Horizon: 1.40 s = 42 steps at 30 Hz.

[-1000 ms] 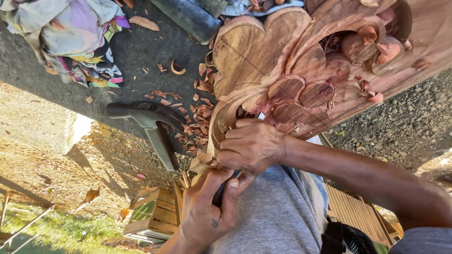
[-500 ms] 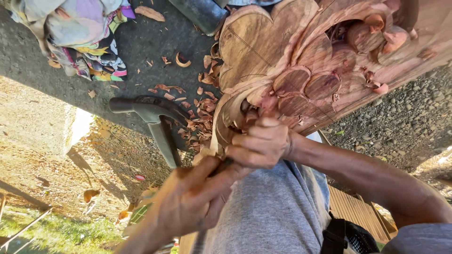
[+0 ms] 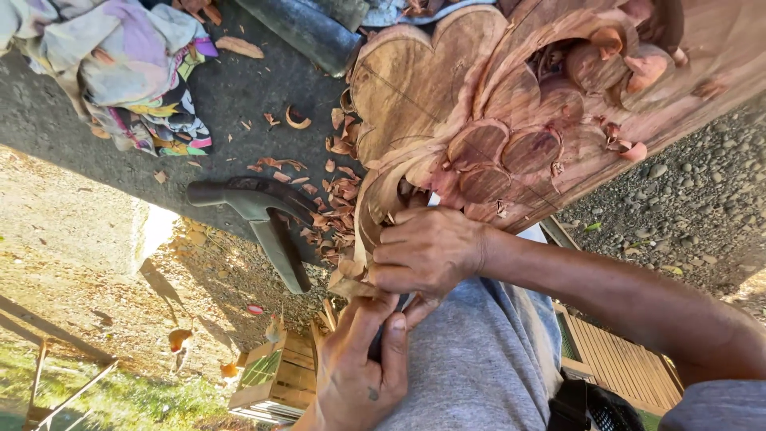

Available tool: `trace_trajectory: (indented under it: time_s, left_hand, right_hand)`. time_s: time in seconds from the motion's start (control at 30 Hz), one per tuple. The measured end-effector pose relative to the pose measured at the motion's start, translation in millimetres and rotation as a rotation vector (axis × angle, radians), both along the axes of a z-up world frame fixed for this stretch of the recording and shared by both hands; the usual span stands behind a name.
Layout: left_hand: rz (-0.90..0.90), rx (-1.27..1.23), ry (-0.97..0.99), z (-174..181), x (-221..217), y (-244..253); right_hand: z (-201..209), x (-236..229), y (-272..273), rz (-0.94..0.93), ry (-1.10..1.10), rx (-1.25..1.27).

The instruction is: Intricately carving decorative patterns into a piece of wood using chisels and a hammer.

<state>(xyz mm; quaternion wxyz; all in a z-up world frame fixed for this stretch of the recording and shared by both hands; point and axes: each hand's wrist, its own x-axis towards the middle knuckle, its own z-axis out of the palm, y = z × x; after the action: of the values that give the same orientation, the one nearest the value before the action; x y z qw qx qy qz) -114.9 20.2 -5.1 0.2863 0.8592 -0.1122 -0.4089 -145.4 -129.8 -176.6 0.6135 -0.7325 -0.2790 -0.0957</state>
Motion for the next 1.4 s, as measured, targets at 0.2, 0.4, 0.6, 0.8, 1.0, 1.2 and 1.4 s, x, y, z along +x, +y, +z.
trace_trajectory:
  time_s: [0.2,0.4,0.6,0.8,1.0,1.2,1.4]
  left_hand:
    - [-0.042,-0.019,-0.08,1,3,-5]
    - [-0.045,-0.01,-0.043,-5,7,3]
    - [-0.029,-0.087,-0.023,-14,23,5]
    - [-0.052,-0.09,-0.031,-4,14,7]
    - [-0.048,-0.052,-0.048,-3,8,2]
    - [-0.057,-0.059,-0.03,-5,18,-1]
    - [-0.09,-0.106,-0.018,-10,31,6]
  right_hand:
    - [-1,-1,0,0.04,-0.012,0.033]
    - [0,1,0,0.023,0.022,0.004]
    - [6,7,-2,-0.036,0.04,-0.033]
    - [4,6,0,-0.058,0.024,-0.039]
    - [0,3,-1,0.044,0.001,-0.017]
    - [1,3,-2,-0.01,0.018,-0.007]
    - [3,2,3,-0.058,0.051,-0.055]
